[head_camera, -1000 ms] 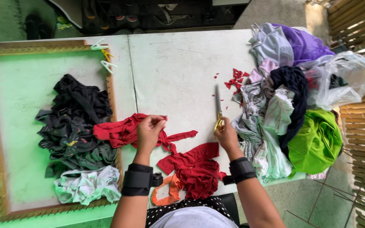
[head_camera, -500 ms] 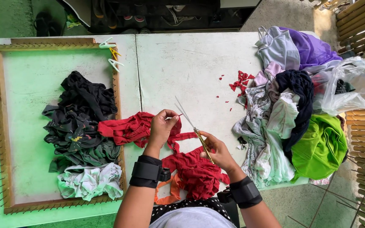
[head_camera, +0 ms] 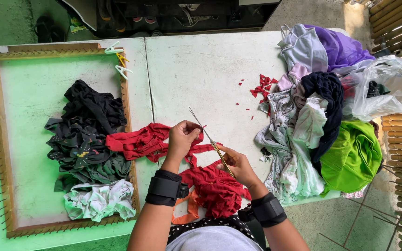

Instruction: The person cuts strips of red fabric from a larger piece of fabric with handheld scissors, then aligns the edges of the cut fabric strips by hand on a table.

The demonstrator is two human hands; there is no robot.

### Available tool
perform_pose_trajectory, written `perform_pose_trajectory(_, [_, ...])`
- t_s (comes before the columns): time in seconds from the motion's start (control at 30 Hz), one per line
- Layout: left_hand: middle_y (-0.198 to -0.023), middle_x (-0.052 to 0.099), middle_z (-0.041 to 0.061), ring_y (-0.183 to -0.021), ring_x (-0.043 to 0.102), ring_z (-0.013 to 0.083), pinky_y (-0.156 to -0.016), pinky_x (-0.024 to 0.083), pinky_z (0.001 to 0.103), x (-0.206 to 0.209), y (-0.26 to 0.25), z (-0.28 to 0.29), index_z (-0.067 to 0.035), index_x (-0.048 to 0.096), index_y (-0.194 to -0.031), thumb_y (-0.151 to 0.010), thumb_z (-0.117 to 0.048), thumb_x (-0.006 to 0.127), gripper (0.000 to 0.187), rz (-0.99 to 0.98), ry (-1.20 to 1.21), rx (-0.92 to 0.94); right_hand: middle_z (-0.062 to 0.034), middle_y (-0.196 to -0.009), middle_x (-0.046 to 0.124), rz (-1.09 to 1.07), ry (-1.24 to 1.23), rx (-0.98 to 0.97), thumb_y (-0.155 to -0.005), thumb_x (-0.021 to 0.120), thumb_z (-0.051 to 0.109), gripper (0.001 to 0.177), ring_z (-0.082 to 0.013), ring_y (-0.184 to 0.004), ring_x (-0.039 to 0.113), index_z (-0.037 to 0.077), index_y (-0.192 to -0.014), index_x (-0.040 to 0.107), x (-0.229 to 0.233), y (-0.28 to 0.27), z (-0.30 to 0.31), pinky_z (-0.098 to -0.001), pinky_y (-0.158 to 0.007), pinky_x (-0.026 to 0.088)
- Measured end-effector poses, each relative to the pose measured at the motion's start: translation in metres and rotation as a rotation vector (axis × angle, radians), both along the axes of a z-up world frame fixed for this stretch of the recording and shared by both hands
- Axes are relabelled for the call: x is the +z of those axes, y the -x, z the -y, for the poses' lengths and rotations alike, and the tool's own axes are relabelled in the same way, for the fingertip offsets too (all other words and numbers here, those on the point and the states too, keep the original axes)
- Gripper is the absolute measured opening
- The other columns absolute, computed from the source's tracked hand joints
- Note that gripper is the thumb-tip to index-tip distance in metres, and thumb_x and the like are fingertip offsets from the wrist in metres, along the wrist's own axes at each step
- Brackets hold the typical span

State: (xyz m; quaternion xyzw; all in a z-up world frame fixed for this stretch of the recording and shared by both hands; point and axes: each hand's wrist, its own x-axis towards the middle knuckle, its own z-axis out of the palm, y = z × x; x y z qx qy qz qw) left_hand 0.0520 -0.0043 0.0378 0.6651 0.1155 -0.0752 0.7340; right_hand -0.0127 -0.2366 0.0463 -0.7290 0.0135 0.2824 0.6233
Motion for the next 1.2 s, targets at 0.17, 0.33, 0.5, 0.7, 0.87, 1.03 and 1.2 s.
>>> perform_pose_trajectory(0.17, [-0.082, 0.074, 0.004, -0.074, 0.066, 0.0080, -0.069, 0.055, 0.025, -0.004, 0.001, 0.006, 0.000, 0.073, -0.093, -0.091, -0.005, 0.074, 0.005, 0.015, -0.106, -0.011, 0.0077, -0.073, 0.046, -0.014, 0.011, -0.070, -0.081, 0.084, 0.010, 0.073, -0.0038, -0.064, 0.040, 0.008, -0.148, 0.056, -0.011, 0.005, 0.005, -0.0224, -0.056, 0.035])
perform_pose_trajectory(0.33, [-0.085, 0.071, 0.008, -0.071, 0.063, 0.0084, -0.066, 0.055, 0.026, -0.027, 0.006, 0.011, 0.000, 0.064, -0.098, -0.097, -0.005, 0.067, 0.007, 0.004, -0.032, 0.028, 0.0045, -0.076, 0.056, -0.039, -0.096, -0.229, -0.087, 0.077, 0.007, 0.068, -0.0046, -0.065, 0.050, 0.003, -0.149, 0.051, -0.042, 0.006, 0.012, -0.0211, -0.057, 0.042])
perform_pose_trajectory(0.5, [-0.099, 0.073, 0.011, -0.073, 0.064, 0.0075, -0.073, 0.058, 0.023, -0.010, 0.020, 0.021, -0.005, 0.062, -0.110, -0.100, -0.002, 0.053, 0.014, -0.035, 0.233, -0.105, 0.0014, -0.089, 0.059, -0.037, -0.262, -0.311, -0.090, 0.077, 0.007, 0.069, -0.0087, -0.077, 0.059, 0.001, -0.151, 0.047, -0.057, 0.001, 0.010, -0.0224, -0.065, 0.050])
perform_pose_trajectory(0.7, [-0.118, 0.073, 0.000, -0.079, 0.063, 0.0043, -0.078, 0.058, 0.024, 0.020, 0.029, 0.032, -0.003, 0.063, -0.134, -0.100, 0.000, 0.049, 0.037, -0.196, 0.293, -0.215, -0.0098, -0.101, 0.075, -0.022, -0.285, -0.354, -0.084, 0.075, 0.000, 0.072, -0.0147, -0.092, 0.074, 0.004, -0.149, 0.043, -0.004, -0.029, -0.028, -0.0261, -0.080, 0.061])
perform_pose_trajectory(0.87, [-0.105, 0.071, 0.006, -0.078, 0.061, 0.0051, -0.077, 0.058, 0.024, -0.004, 0.038, 0.030, -0.005, 0.062, -0.143, -0.103, -0.002, 0.051, 0.042, -0.115, 0.254, -0.272, -0.0077, -0.094, 0.071, 0.073, -0.302, -0.389, -0.087, 0.075, -0.004, 0.073, -0.0119, -0.086, 0.069, 0.002, -0.153, 0.042, -0.035, -0.034, -0.028, -0.0248, -0.076, 0.057])
perform_pose_trajectory(1.03, [-0.104, 0.077, 0.003, -0.070, 0.067, 0.0067, -0.067, 0.058, 0.023, -0.005, 0.034, 0.030, -0.003, 0.070, -0.128, -0.096, -0.003, 0.055, 0.035, -0.126, 0.112, -0.192, -0.0047, -0.089, 0.071, 0.125, -0.188, -0.391, -0.088, 0.075, -0.002, 0.074, -0.0092, -0.081, 0.068, 0.002, -0.153, 0.041, -0.032, -0.034, -0.031, -0.0235, -0.073, 0.055])
perform_pose_trajectory(1.2, [-0.089, 0.074, 0.005, -0.070, 0.066, 0.0048, -0.063, 0.060, 0.023, -0.016, 0.027, 0.031, -0.001, 0.075, -0.106, -0.093, -0.007, 0.072, 0.015, -0.141, 0.104, -0.015, -0.0033, -0.085, 0.068, 0.170, 0.042, -0.364, -0.085, 0.079, 0.009, 0.078, -0.0094, -0.078, 0.063, 0.004, -0.153, 0.041, -0.021, -0.031, -0.022, -0.0250, -0.072, 0.053])
